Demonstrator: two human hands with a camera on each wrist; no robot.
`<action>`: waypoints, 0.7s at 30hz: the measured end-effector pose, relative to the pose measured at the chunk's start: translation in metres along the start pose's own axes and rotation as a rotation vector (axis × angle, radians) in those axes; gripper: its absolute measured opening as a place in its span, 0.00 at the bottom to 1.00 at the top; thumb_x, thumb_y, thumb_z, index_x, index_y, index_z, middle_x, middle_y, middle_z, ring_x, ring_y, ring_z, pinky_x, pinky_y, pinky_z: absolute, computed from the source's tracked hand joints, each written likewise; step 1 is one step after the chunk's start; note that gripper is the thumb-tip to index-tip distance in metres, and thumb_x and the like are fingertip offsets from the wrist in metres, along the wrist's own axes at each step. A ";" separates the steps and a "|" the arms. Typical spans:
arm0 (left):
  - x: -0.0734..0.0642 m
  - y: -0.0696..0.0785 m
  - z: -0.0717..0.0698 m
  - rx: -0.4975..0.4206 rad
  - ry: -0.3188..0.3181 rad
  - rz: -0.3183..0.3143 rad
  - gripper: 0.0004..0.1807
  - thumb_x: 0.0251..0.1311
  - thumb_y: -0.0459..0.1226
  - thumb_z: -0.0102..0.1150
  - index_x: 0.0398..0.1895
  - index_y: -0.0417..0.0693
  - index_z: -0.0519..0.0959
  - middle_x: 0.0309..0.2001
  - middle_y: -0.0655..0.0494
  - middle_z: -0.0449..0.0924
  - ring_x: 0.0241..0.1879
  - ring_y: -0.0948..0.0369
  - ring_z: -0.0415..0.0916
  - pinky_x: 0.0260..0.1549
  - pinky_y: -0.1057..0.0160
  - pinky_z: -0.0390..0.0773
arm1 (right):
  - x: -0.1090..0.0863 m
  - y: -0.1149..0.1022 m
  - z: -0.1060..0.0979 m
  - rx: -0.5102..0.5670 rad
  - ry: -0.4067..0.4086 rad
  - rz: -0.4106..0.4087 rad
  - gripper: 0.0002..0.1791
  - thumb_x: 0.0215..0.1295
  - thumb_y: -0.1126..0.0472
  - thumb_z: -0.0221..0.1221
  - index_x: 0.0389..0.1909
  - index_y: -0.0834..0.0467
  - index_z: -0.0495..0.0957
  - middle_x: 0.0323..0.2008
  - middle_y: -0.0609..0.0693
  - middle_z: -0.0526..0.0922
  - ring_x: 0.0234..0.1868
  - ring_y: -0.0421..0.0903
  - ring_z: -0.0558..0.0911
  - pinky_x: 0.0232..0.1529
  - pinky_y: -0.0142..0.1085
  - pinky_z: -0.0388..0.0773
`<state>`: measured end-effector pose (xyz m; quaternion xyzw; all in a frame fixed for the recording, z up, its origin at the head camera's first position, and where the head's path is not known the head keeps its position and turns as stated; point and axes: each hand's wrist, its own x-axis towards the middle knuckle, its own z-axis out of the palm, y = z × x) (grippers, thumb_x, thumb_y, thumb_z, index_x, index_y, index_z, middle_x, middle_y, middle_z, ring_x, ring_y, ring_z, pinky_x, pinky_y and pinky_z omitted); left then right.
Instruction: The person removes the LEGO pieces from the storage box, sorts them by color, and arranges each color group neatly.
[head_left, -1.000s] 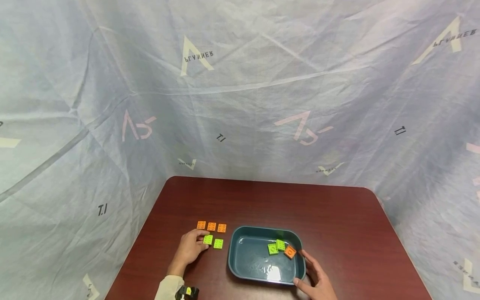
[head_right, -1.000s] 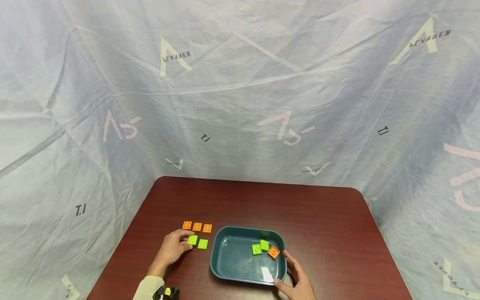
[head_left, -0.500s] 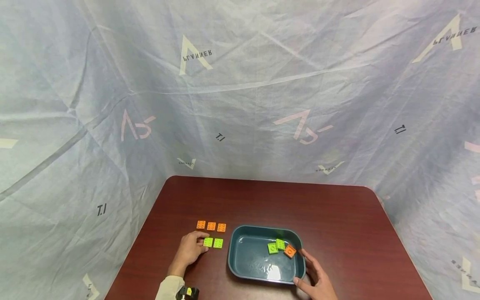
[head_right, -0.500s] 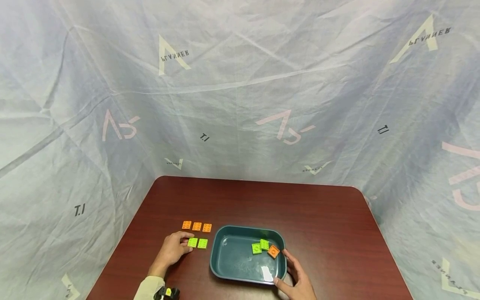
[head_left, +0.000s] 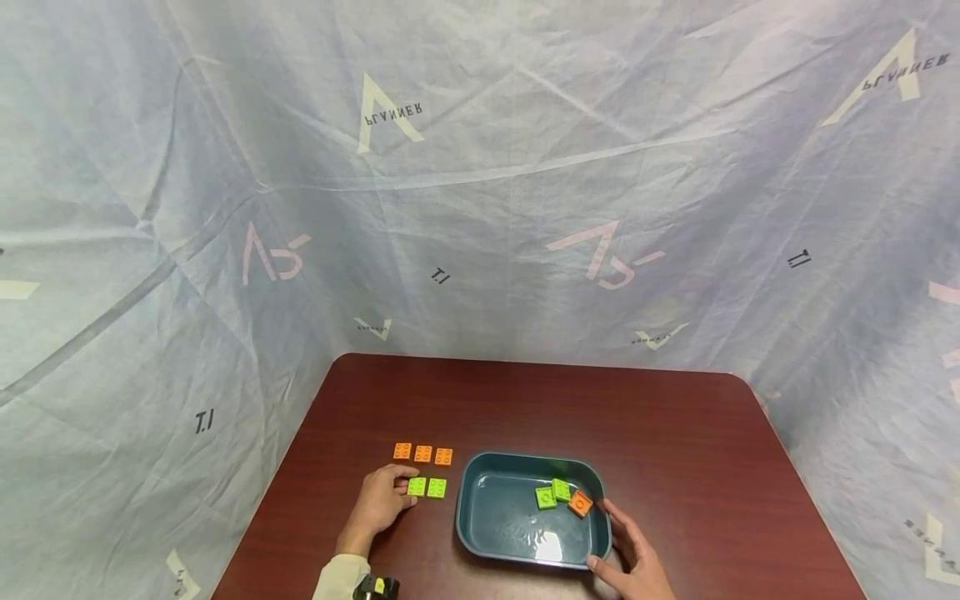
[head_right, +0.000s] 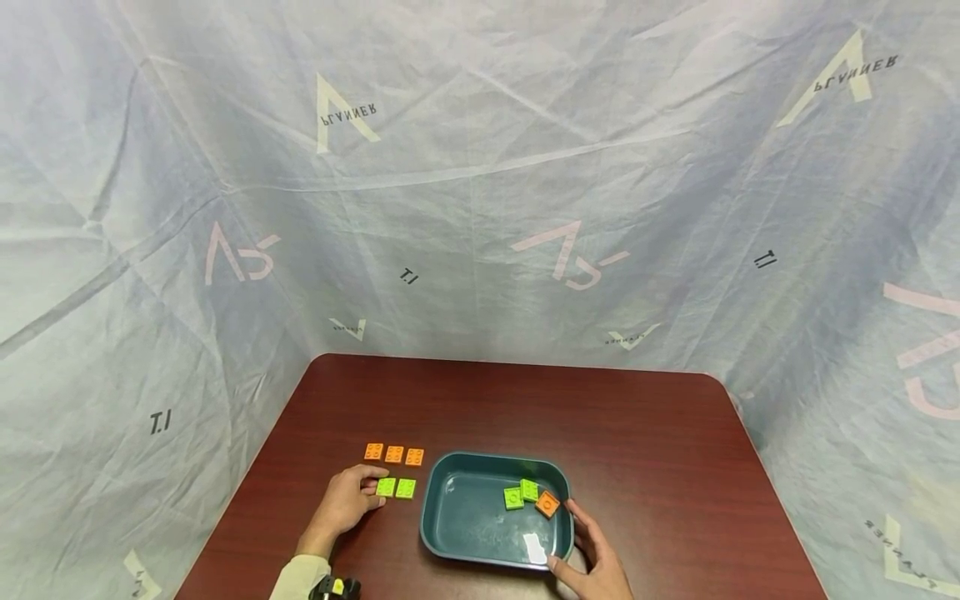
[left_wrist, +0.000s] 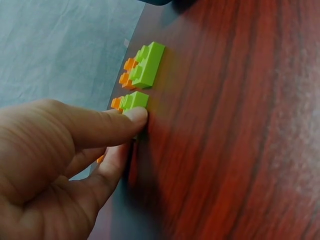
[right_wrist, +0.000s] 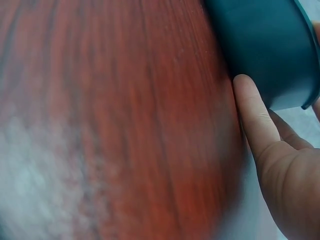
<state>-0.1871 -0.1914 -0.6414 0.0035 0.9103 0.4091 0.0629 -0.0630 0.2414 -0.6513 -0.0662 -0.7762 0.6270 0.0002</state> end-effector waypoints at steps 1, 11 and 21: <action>0.000 0.000 0.000 0.000 0.002 0.000 0.22 0.55 0.26 0.77 0.53 0.50 0.88 0.55 0.46 0.85 0.48 0.55 0.84 0.42 0.55 0.87 | 0.000 0.000 0.000 -0.004 0.002 0.005 0.50 0.53 0.65 0.79 0.78 0.53 0.67 0.73 0.64 0.74 0.60 0.29 0.79 0.57 0.19 0.72; -0.001 0.001 -0.002 -0.012 -0.011 -0.016 0.24 0.57 0.30 0.78 0.58 0.50 0.87 0.57 0.47 0.84 0.50 0.55 0.84 0.44 0.53 0.87 | 0.000 0.003 0.000 0.024 -0.006 -0.044 0.50 0.53 0.67 0.78 0.78 0.57 0.67 0.70 0.68 0.76 0.59 0.32 0.81 0.56 0.20 0.74; -0.003 0.025 -0.009 -0.062 0.102 0.079 0.22 0.62 0.35 0.75 0.60 0.47 0.85 0.56 0.49 0.84 0.56 0.50 0.83 0.50 0.52 0.88 | 0.001 0.003 0.001 -0.003 0.006 0.003 0.50 0.53 0.65 0.79 0.77 0.54 0.68 0.69 0.65 0.78 0.59 0.31 0.81 0.57 0.20 0.73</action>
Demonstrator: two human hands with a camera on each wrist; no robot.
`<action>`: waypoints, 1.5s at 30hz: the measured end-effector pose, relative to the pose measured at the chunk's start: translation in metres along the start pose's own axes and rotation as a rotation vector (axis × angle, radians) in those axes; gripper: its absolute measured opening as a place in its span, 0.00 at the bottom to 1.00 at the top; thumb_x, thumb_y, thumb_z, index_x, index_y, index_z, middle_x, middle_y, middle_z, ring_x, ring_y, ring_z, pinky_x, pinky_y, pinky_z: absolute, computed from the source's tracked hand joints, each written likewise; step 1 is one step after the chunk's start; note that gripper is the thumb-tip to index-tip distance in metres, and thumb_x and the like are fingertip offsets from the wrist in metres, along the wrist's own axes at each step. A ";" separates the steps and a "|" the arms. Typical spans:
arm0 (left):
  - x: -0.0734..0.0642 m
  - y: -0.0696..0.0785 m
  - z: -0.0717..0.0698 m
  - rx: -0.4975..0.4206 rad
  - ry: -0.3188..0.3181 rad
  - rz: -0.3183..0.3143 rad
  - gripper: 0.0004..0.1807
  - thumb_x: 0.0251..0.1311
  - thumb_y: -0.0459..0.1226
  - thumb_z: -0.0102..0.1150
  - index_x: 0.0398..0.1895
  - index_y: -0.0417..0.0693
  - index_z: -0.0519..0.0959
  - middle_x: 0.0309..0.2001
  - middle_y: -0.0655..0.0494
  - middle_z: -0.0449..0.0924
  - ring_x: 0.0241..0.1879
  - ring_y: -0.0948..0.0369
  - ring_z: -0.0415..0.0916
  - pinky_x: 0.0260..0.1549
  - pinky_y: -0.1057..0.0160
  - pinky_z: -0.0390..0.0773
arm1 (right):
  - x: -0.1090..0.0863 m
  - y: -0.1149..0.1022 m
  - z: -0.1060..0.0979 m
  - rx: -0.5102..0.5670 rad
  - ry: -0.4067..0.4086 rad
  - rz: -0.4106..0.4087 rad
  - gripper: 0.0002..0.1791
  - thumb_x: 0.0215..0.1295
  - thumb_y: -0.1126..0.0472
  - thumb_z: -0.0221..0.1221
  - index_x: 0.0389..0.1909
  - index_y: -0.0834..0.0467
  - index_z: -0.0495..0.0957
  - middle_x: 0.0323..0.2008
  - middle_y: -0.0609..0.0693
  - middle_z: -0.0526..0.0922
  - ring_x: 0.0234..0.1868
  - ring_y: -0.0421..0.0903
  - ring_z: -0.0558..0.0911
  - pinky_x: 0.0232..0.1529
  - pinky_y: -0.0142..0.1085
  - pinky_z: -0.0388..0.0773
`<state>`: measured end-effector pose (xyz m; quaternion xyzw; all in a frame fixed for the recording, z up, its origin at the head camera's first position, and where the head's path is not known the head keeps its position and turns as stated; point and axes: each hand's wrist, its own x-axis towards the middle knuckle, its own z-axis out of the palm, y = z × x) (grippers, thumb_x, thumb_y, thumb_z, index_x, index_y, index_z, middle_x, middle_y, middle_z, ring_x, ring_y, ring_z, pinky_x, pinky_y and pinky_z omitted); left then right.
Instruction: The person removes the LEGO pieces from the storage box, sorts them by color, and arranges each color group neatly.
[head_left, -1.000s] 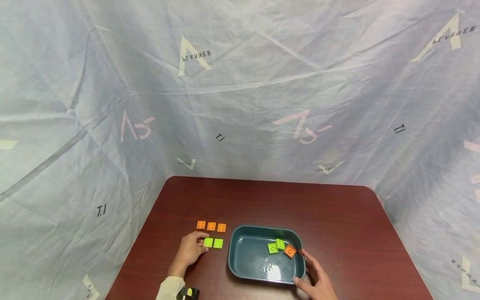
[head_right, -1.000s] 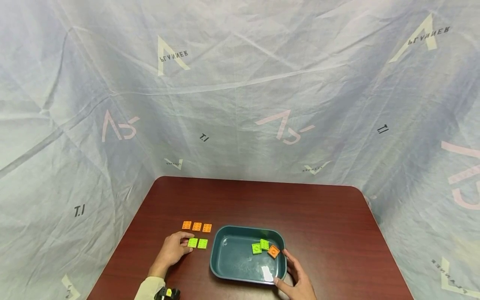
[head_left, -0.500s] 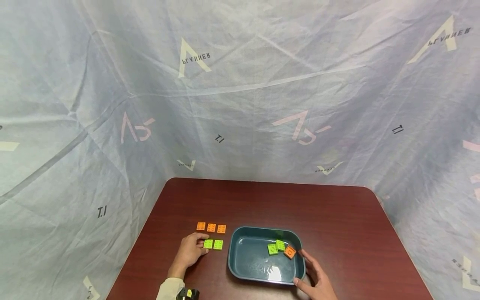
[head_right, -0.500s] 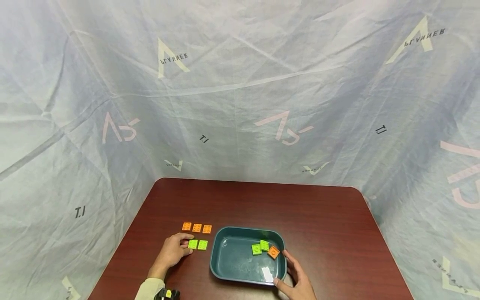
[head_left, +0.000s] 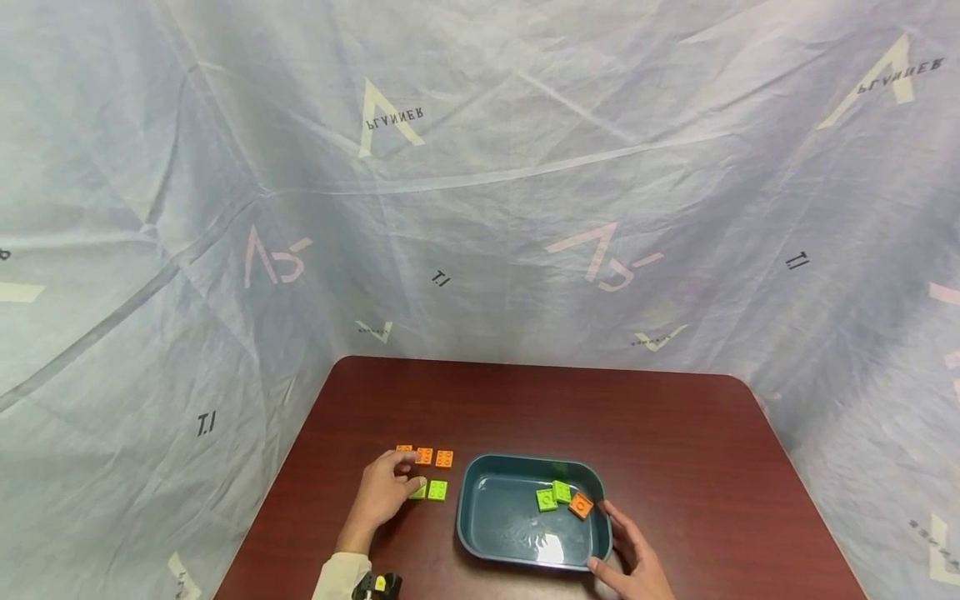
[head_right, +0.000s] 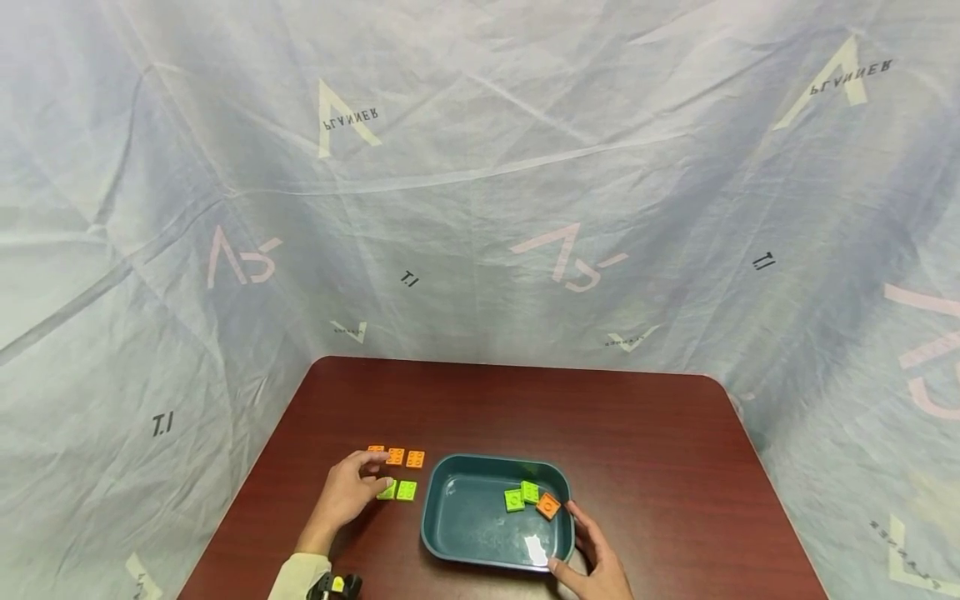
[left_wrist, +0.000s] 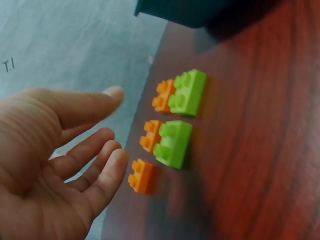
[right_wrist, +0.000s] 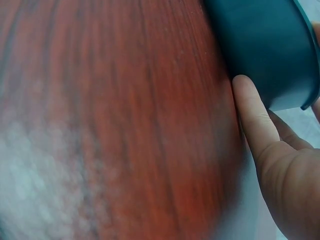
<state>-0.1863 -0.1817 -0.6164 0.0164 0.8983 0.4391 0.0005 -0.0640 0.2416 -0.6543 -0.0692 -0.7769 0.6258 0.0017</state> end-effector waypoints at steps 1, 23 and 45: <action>0.001 0.002 0.000 -0.003 0.007 0.008 0.22 0.63 0.37 0.75 0.60 0.47 0.85 0.56 0.49 0.84 0.56 0.49 0.83 0.50 0.52 0.88 | 0.000 0.000 0.000 0.001 0.002 0.006 0.50 0.52 0.65 0.79 0.77 0.53 0.68 0.69 0.65 0.78 0.59 0.31 0.81 0.57 0.21 0.73; -0.001 0.060 0.030 -0.259 0.018 0.165 0.23 0.63 0.49 0.76 0.60 0.64 0.83 0.57 0.48 0.83 0.58 0.43 0.83 0.48 0.66 0.87 | 0.000 -0.009 -0.001 -0.043 -0.017 0.105 0.51 0.54 0.58 0.80 0.79 0.47 0.66 0.76 0.58 0.72 0.62 0.28 0.76 0.60 0.20 0.70; -0.004 0.091 0.065 -0.202 -0.183 0.234 0.22 0.66 0.48 0.74 0.61 0.61 0.83 0.58 0.51 0.82 0.57 0.54 0.82 0.52 0.63 0.87 | 0.001 -0.005 0.000 -0.026 -0.031 0.103 0.51 0.55 0.60 0.79 0.80 0.47 0.65 0.76 0.58 0.72 0.61 0.27 0.76 0.59 0.20 0.71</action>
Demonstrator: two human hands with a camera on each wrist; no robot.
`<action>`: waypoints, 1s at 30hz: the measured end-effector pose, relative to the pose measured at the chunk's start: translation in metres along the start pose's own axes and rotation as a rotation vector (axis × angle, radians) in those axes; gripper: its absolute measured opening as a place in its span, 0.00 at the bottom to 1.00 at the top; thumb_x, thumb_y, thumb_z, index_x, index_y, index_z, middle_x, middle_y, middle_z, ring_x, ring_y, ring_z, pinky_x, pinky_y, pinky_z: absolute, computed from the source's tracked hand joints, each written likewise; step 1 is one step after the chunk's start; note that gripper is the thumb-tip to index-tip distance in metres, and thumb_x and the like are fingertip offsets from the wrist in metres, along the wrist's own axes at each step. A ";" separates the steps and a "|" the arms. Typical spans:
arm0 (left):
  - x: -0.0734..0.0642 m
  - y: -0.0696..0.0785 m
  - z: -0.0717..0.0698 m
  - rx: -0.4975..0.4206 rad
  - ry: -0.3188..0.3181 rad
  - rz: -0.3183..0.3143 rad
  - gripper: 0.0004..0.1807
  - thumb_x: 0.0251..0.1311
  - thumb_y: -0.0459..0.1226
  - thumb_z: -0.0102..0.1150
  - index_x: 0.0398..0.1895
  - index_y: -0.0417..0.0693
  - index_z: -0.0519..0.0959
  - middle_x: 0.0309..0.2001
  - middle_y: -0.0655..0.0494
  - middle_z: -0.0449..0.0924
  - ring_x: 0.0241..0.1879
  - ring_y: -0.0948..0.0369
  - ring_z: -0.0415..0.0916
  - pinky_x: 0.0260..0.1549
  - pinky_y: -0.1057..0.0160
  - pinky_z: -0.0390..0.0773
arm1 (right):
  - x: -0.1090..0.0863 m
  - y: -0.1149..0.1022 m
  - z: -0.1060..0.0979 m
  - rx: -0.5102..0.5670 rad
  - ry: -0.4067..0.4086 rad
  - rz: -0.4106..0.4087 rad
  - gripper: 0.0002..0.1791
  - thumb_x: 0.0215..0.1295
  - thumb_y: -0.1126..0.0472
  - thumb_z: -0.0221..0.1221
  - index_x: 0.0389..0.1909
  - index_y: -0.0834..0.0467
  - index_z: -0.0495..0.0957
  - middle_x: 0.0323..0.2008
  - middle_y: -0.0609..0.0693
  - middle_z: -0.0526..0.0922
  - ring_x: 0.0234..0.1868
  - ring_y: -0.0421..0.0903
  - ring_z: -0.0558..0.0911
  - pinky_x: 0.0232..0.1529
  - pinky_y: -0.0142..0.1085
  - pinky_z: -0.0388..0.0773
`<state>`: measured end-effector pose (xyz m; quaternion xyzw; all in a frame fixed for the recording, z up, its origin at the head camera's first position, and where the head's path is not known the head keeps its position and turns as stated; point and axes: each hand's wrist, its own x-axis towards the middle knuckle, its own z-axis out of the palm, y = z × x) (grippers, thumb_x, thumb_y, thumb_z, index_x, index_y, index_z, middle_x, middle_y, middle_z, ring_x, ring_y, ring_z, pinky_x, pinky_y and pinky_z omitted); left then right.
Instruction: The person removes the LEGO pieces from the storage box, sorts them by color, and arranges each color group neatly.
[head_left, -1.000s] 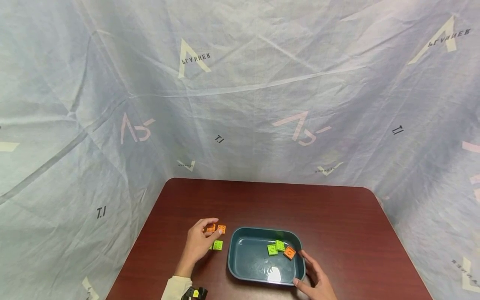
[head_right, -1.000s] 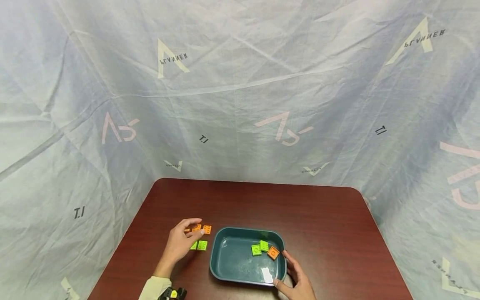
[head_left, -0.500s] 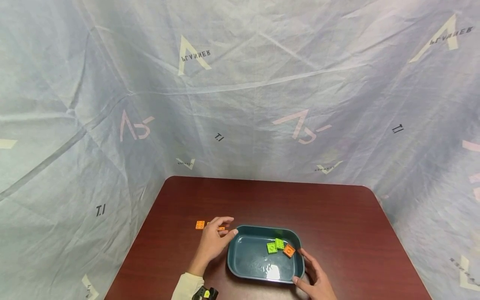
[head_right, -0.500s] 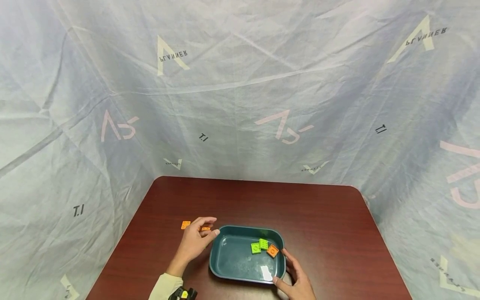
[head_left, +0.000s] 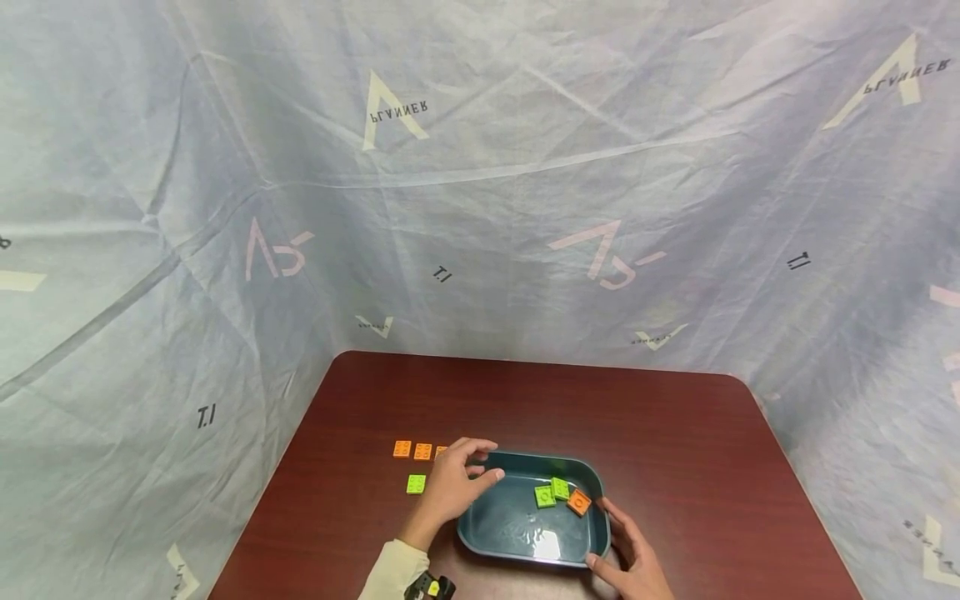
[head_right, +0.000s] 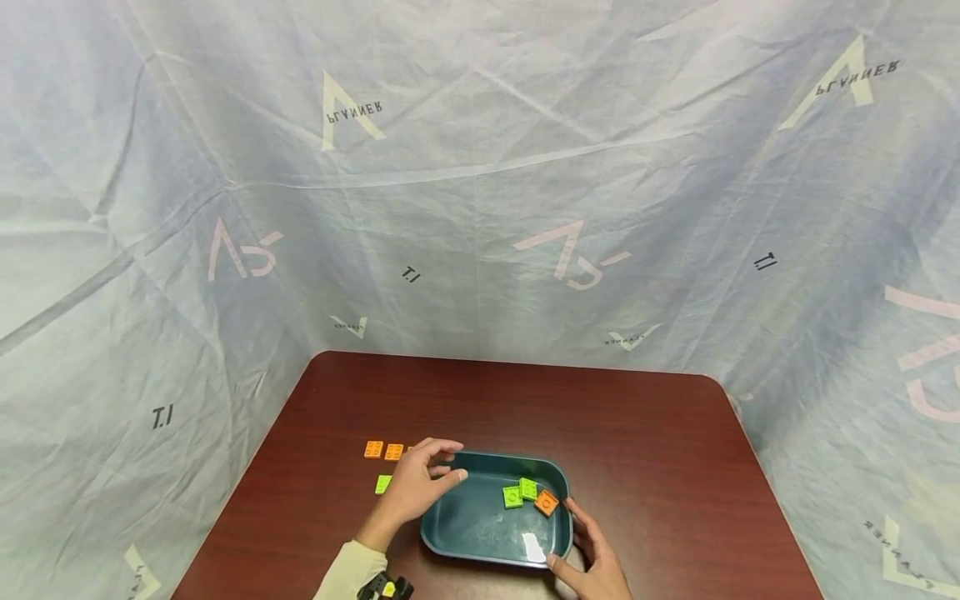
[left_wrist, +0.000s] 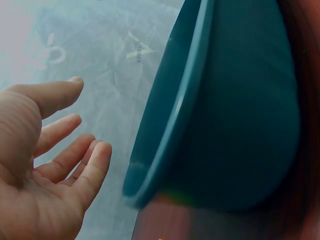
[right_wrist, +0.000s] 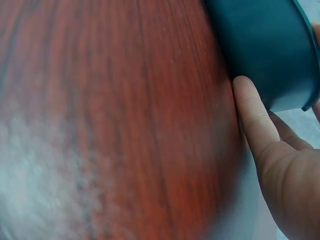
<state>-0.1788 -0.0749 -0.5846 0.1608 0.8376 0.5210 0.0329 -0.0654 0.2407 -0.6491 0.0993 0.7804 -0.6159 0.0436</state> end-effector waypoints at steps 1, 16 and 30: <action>0.001 0.000 0.003 -0.001 -0.012 -0.006 0.22 0.65 0.48 0.74 0.61 0.61 0.83 0.58 0.52 0.82 0.57 0.55 0.82 0.52 0.64 0.87 | 0.000 0.000 0.000 0.000 0.000 -0.001 0.51 0.55 0.60 0.79 0.80 0.47 0.65 0.76 0.59 0.72 0.61 0.27 0.76 0.59 0.20 0.71; 0.025 0.000 0.047 0.106 -0.122 0.030 0.23 0.67 0.49 0.72 0.61 0.53 0.84 0.57 0.56 0.83 0.55 0.57 0.83 0.48 0.66 0.86 | 0.001 0.000 -0.001 -0.007 0.003 0.007 0.52 0.55 0.58 0.80 0.80 0.46 0.65 0.75 0.59 0.73 0.63 0.31 0.77 0.59 0.20 0.71; 0.031 0.001 0.072 0.193 -0.208 0.019 0.21 0.65 0.43 0.75 0.59 0.52 0.85 0.55 0.51 0.84 0.53 0.53 0.82 0.46 0.66 0.85 | 0.000 0.000 -0.001 -0.013 0.016 -0.006 0.51 0.54 0.59 0.80 0.79 0.47 0.66 0.74 0.59 0.74 0.60 0.30 0.78 0.59 0.21 0.72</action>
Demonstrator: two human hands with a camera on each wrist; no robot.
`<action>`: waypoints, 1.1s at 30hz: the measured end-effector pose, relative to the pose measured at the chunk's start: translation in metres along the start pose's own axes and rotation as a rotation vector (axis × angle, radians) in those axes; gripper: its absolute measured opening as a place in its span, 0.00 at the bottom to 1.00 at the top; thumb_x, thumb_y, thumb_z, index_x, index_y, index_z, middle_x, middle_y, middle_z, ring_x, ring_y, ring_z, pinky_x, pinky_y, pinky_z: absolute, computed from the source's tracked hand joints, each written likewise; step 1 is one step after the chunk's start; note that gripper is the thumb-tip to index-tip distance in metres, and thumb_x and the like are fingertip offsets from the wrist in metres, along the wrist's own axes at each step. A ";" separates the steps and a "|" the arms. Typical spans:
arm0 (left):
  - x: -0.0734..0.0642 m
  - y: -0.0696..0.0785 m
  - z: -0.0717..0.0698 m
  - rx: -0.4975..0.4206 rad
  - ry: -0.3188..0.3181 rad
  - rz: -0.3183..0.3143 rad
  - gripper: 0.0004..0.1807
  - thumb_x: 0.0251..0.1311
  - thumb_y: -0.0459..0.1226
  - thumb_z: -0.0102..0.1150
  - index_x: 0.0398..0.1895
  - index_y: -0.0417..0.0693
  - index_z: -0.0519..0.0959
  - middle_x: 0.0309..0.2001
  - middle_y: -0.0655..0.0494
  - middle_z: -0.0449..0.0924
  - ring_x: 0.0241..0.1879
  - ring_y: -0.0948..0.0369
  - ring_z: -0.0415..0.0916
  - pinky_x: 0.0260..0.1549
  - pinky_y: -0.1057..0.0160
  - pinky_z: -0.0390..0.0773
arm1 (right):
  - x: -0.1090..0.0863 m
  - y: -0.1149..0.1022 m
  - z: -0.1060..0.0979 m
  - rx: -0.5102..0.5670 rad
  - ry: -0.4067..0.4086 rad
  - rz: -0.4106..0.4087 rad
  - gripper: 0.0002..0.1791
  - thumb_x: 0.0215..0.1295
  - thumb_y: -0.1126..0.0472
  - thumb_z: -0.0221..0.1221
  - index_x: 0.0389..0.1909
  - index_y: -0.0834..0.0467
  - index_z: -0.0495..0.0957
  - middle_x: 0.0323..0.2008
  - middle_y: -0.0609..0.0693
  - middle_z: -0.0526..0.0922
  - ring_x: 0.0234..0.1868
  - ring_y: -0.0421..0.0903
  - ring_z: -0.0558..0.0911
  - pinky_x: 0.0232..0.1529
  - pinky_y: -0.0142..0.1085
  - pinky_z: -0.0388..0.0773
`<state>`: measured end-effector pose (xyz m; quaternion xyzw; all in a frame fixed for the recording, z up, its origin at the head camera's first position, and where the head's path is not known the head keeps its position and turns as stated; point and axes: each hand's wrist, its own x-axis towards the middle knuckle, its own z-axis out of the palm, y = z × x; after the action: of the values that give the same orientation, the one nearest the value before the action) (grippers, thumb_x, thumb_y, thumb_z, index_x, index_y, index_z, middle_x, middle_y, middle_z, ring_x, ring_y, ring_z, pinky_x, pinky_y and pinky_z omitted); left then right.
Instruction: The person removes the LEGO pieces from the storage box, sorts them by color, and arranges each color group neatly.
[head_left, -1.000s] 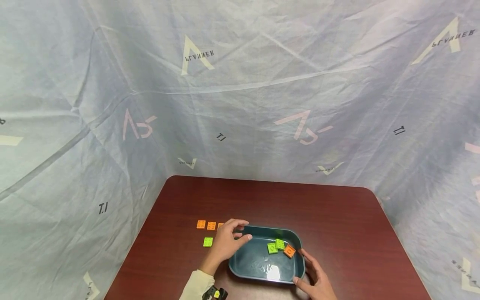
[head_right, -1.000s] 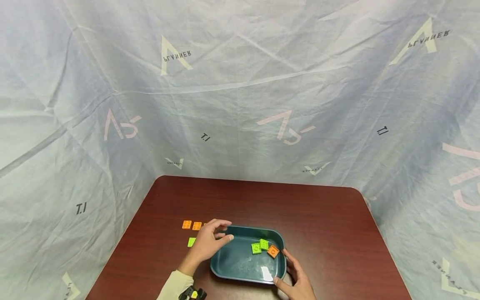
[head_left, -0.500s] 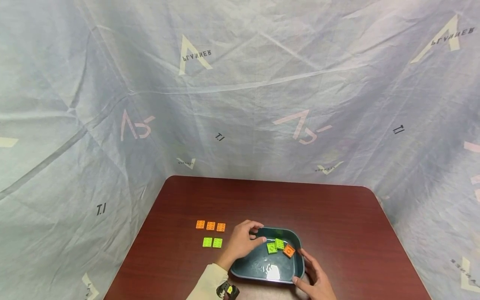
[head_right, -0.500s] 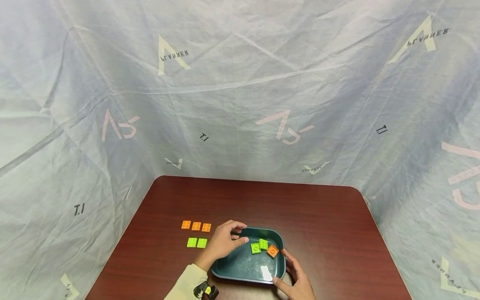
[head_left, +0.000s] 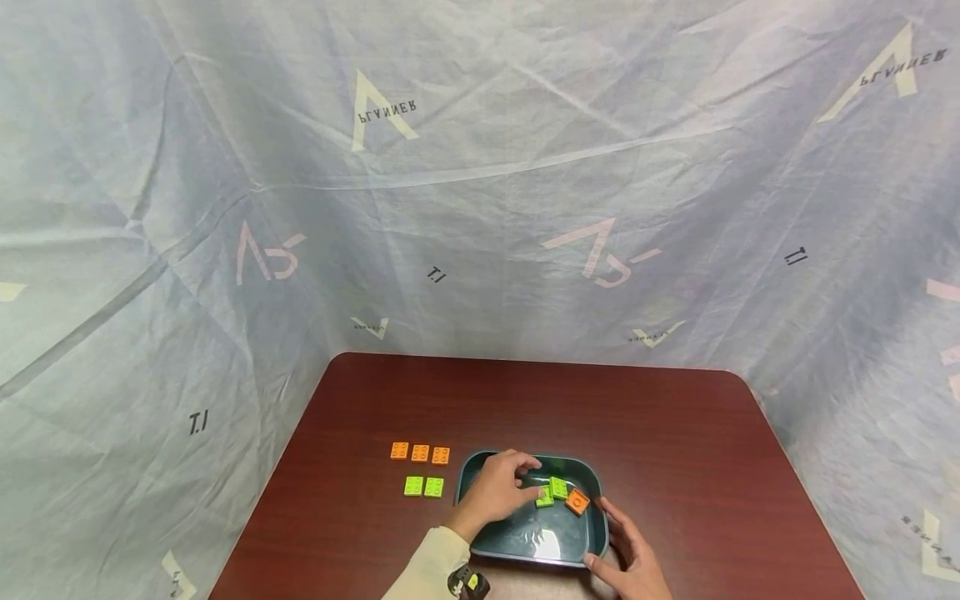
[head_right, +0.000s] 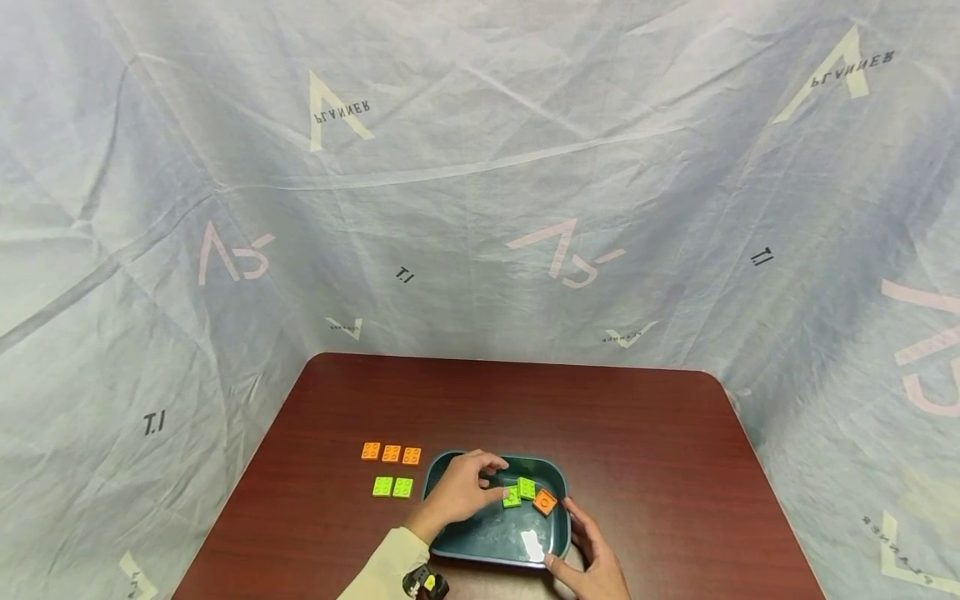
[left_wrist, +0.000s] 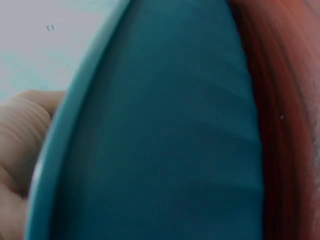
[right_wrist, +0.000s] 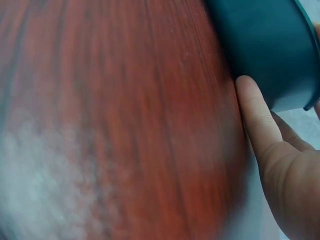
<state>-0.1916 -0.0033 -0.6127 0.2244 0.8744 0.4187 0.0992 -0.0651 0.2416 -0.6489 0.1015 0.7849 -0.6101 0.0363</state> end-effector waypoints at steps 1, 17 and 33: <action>0.001 0.000 0.002 0.011 -0.003 0.005 0.21 0.64 0.43 0.76 0.59 0.52 0.85 0.54 0.51 0.84 0.52 0.53 0.82 0.45 0.65 0.84 | 0.000 0.000 0.000 0.000 0.000 0.000 0.51 0.54 0.59 0.80 0.79 0.47 0.66 0.74 0.59 0.74 0.61 0.30 0.78 0.59 0.21 0.72; 0.012 -0.001 0.026 0.147 -0.027 -0.002 0.21 0.57 0.41 0.81 0.54 0.52 0.87 0.47 0.56 0.85 0.45 0.61 0.80 0.43 0.63 0.81 | 0.001 -0.001 0.002 -0.014 0.004 0.021 0.51 0.54 0.55 0.80 0.79 0.45 0.66 0.75 0.58 0.73 0.64 0.35 0.77 0.59 0.21 0.72; 0.013 -0.007 0.032 0.254 -0.027 0.032 0.22 0.49 0.43 0.85 0.49 0.54 0.88 0.45 0.61 0.87 0.45 0.66 0.82 0.45 0.65 0.82 | 0.000 -0.001 0.002 -0.028 0.018 -0.005 0.51 0.54 0.55 0.80 0.79 0.47 0.66 0.74 0.58 0.74 0.61 0.29 0.77 0.60 0.20 0.71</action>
<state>-0.1937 0.0215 -0.6382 0.2549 0.9153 0.3029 0.0750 -0.0650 0.2392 -0.6484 0.1044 0.7939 -0.5983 0.0293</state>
